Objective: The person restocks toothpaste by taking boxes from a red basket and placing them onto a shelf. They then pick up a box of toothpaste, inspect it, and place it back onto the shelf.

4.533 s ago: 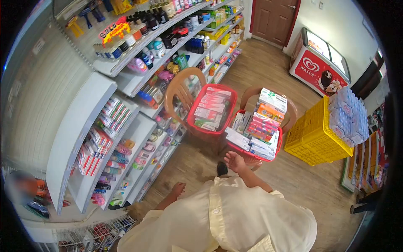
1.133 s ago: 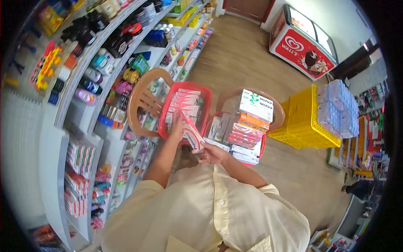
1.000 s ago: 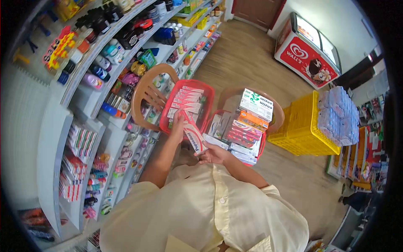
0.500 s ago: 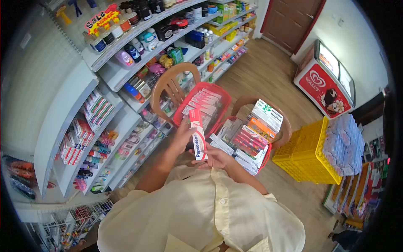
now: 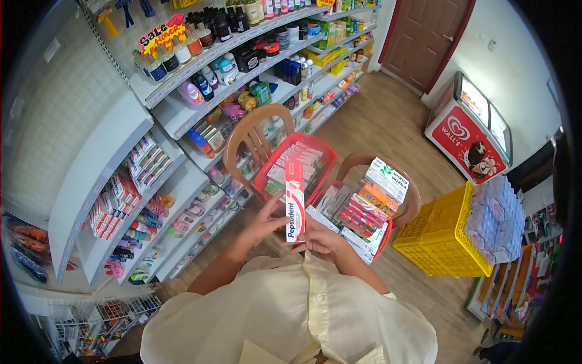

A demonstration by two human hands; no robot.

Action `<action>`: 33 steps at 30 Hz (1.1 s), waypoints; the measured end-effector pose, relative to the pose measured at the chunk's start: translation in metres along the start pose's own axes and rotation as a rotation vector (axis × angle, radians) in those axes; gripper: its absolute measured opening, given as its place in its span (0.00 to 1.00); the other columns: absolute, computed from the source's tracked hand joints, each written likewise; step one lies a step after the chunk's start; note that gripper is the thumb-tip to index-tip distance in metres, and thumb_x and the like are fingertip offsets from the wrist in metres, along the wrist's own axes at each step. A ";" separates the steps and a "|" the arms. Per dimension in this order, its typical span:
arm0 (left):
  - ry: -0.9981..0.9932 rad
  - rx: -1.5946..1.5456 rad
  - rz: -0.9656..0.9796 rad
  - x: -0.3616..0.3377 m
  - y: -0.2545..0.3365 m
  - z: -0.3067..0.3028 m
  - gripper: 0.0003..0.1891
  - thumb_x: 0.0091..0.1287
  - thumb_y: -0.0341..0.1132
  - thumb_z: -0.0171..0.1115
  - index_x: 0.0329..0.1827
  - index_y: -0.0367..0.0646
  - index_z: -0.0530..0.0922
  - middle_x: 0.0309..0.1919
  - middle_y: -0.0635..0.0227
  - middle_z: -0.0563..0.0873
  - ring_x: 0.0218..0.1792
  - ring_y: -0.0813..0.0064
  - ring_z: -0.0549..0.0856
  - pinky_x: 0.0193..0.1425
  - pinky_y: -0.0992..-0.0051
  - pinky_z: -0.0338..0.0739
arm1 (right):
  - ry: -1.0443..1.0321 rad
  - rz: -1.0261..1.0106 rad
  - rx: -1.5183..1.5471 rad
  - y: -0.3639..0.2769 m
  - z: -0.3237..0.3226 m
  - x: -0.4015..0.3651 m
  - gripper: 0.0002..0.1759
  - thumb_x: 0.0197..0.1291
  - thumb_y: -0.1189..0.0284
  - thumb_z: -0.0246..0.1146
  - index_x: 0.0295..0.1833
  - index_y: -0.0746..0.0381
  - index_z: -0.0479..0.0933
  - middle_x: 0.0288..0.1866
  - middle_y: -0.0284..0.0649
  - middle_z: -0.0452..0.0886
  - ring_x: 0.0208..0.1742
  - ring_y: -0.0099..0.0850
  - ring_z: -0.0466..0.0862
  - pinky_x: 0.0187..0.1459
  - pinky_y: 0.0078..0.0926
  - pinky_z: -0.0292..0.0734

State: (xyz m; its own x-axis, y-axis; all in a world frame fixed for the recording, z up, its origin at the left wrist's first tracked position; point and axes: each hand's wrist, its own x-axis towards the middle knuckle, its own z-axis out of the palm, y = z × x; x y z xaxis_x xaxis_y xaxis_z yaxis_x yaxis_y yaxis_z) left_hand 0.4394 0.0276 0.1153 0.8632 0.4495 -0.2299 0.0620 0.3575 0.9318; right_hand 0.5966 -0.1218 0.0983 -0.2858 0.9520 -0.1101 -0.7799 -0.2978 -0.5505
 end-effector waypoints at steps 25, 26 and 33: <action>0.082 0.020 0.184 -0.245 -0.015 -0.129 0.62 0.56 0.23 0.74 0.82 0.55 0.31 0.63 0.50 0.76 0.59 0.72 0.77 0.44 0.76 0.82 | -0.329 0.310 -0.172 0.125 0.133 0.135 0.51 0.61 0.85 0.58 0.81 0.48 0.36 0.77 0.49 0.61 0.65 0.39 0.77 0.59 0.45 0.80; 0.106 -0.012 0.205 -0.261 -0.015 -0.132 0.62 0.57 0.22 0.74 0.82 0.55 0.31 0.63 0.50 0.76 0.59 0.73 0.78 0.45 0.75 0.82 | -0.350 0.343 -0.169 0.136 0.142 0.142 0.51 0.61 0.85 0.58 0.81 0.48 0.37 0.77 0.48 0.61 0.66 0.39 0.77 0.60 0.45 0.80; 0.344 -0.015 0.237 -0.370 -0.023 -0.144 0.61 0.58 0.23 0.72 0.81 0.55 0.30 0.64 0.51 0.75 0.61 0.71 0.77 0.50 0.70 0.83 | -0.480 0.507 -0.238 0.201 0.205 0.178 0.50 0.61 0.82 0.59 0.81 0.48 0.39 0.77 0.48 0.61 0.67 0.37 0.75 0.60 0.44 0.79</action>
State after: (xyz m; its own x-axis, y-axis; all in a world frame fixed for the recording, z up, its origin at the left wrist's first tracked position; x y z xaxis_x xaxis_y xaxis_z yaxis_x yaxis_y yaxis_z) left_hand 0.0462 -0.0294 0.1387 0.6347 0.7672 -0.0921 -0.1281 0.2220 0.9666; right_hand 0.2747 -0.0267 0.1371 -0.8338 0.5494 -0.0547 -0.3613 -0.6177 -0.6985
